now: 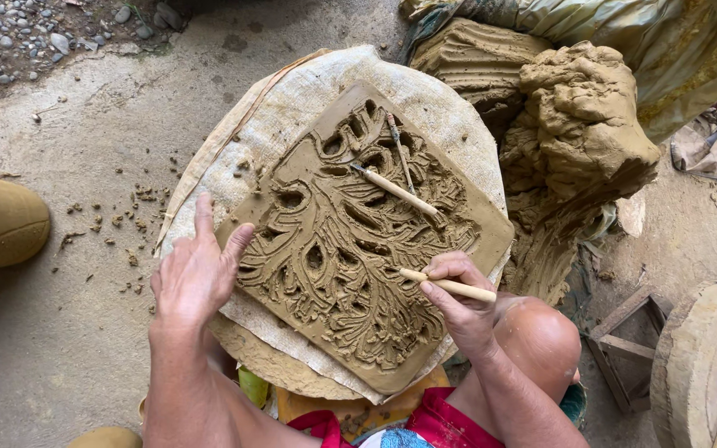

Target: The person carves intricate leaf and floral patterns into a flat slab of wet clay using wooden tools, occasionally picking out small pieces of clay by hand.

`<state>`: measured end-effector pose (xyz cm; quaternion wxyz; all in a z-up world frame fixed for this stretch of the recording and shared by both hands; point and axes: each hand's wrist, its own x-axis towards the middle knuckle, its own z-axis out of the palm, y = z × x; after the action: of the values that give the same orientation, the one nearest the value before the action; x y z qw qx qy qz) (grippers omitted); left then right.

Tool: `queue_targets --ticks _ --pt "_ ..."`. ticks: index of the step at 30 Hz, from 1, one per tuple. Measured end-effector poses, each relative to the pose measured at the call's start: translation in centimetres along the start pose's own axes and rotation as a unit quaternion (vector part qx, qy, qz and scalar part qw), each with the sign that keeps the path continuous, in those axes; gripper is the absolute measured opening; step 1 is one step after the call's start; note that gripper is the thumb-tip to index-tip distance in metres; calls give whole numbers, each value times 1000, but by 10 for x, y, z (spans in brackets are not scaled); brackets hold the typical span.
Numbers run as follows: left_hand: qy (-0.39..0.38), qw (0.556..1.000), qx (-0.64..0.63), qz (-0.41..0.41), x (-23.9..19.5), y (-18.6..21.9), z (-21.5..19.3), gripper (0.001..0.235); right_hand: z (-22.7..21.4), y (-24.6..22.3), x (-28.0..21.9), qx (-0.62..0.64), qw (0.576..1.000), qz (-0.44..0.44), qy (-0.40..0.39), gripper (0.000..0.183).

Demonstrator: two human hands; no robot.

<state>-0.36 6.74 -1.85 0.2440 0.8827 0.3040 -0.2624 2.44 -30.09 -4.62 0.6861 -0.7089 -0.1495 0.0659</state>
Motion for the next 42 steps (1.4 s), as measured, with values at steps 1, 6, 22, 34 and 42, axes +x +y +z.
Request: queue_targets --ticks 1,6,22,34,42 --pt "10 1000 -2 7 1 -3 0 106 -1 1 0 -5 1000 -1 -6 21" --pt "46 999 -2 30 10 -21 1 97 -7 6 -3 62 997 51 -12 23" --pt "39 994 -100 -24 21 -44 -5 95 6 3 3 151 989 5 2 16" --pt "1 997 -73 -1 26 -30 5 96 42 -3 -16 -106 973 -153 -140 16" --pt "427 874 29 232 19 -13 22 58 60 -10 -11 -118 964 -194 -137 15"
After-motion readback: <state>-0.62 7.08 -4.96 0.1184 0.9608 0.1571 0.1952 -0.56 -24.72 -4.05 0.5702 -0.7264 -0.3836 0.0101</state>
